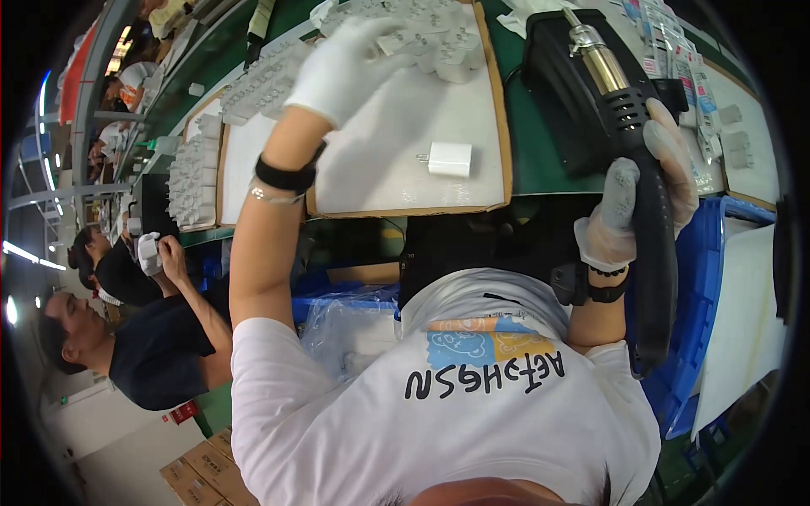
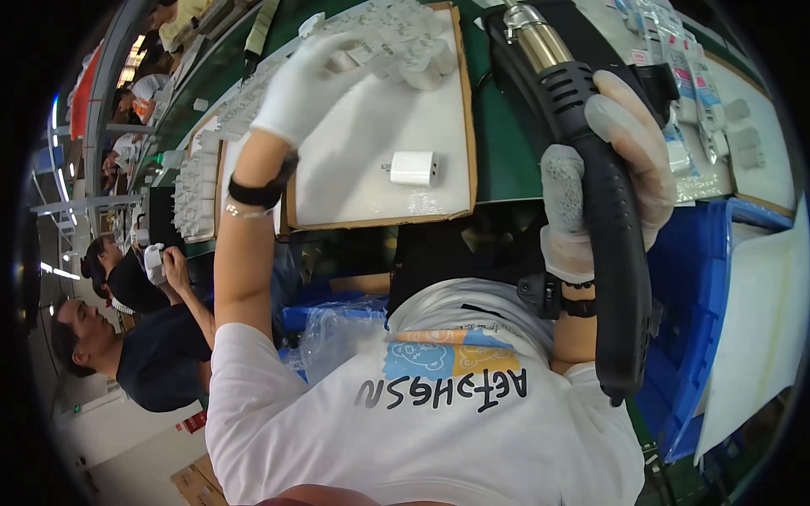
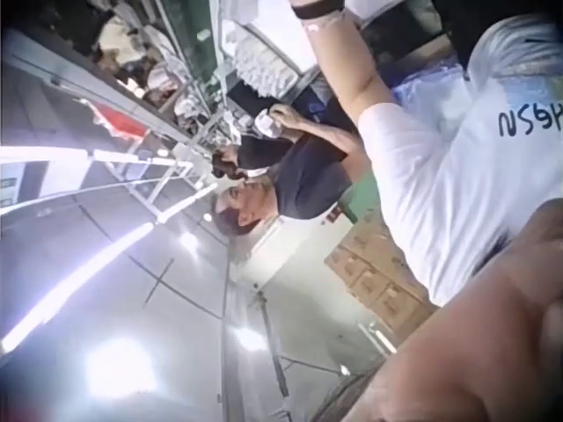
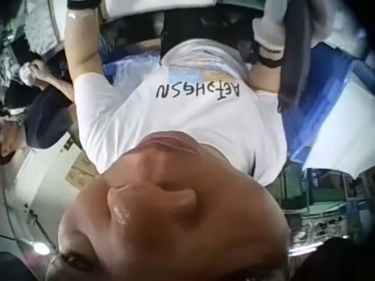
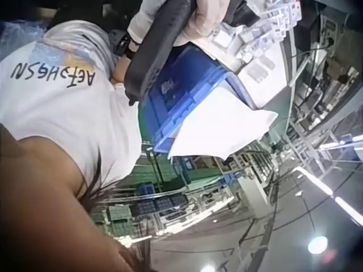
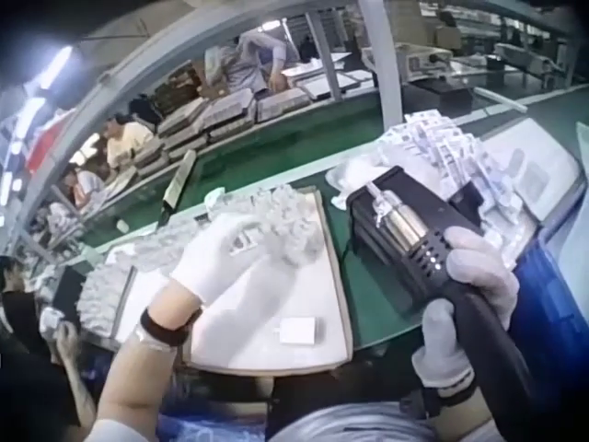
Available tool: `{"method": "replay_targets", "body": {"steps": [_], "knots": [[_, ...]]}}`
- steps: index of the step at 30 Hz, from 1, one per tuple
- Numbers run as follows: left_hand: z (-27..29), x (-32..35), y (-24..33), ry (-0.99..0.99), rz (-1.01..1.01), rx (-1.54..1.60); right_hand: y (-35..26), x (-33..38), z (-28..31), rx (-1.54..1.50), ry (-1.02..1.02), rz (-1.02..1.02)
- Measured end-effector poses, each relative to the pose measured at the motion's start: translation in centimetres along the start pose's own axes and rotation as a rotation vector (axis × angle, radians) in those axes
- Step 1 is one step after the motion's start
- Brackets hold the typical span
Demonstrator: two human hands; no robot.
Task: The person picks up a power adapter from a tray, applies heat to the USB port area using a heat gun, and then sets it back down to repeat the process with another adapter.
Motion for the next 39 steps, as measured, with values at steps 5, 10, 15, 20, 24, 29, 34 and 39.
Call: {"method": "replay_targets", "body": {"steps": [5, 10, 15, 20, 24, 29, 34, 39], "knots": [[-3.2, -2.5, 4.8, -0.076, -0.020, -0.206, 0.0, -0.1, 0.0, -0.054, 0.033, -0.016], [-4.0, -1.5, 5.1, -0.139, 0.026, -0.357, 0.2, -0.1, 0.5, -0.009, 0.028, 0.027], [-2.8, 1.4, 4.9, -0.180, 0.169, -0.183, 0.8, -0.1, 0.8, -0.008, 0.032, 0.068], [-4.0, 0.2, 6.0, -0.240, 0.263, -0.207, 0.7, 0.1, 0.8, -0.087, 0.145, 0.011], [-4.2, -0.4, 7.1, -0.387, 0.243, -0.294, 0.2, 0.3, 0.5, -0.066, 0.181, -0.109], [-4.0, 1.0, 5.4, -0.286, 0.116, -0.222, 0.5, -0.1, 0.7, -0.041, 0.139, 0.036], [-0.7, 5.6, 4.1, -0.064, 0.243, 0.535, -1.0, 0.1, 0.8, -0.049, 0.252, -0.086], [1.7, 9.8, 6.1, 0.062, 0.371, 0.973, -2.9, 0.1, 3.4, -0.237, 0.137, -0.334]]}}
Point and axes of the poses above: each hand's wrist, its own x-axis away from the middle knuckle, its own z-axis out of the back of the hand, y = z × x, the point moved 1 cm from there along -x, towards the middle knuckle, and after that the axes turned 12 degrees about -x, right-handed, at the moved point
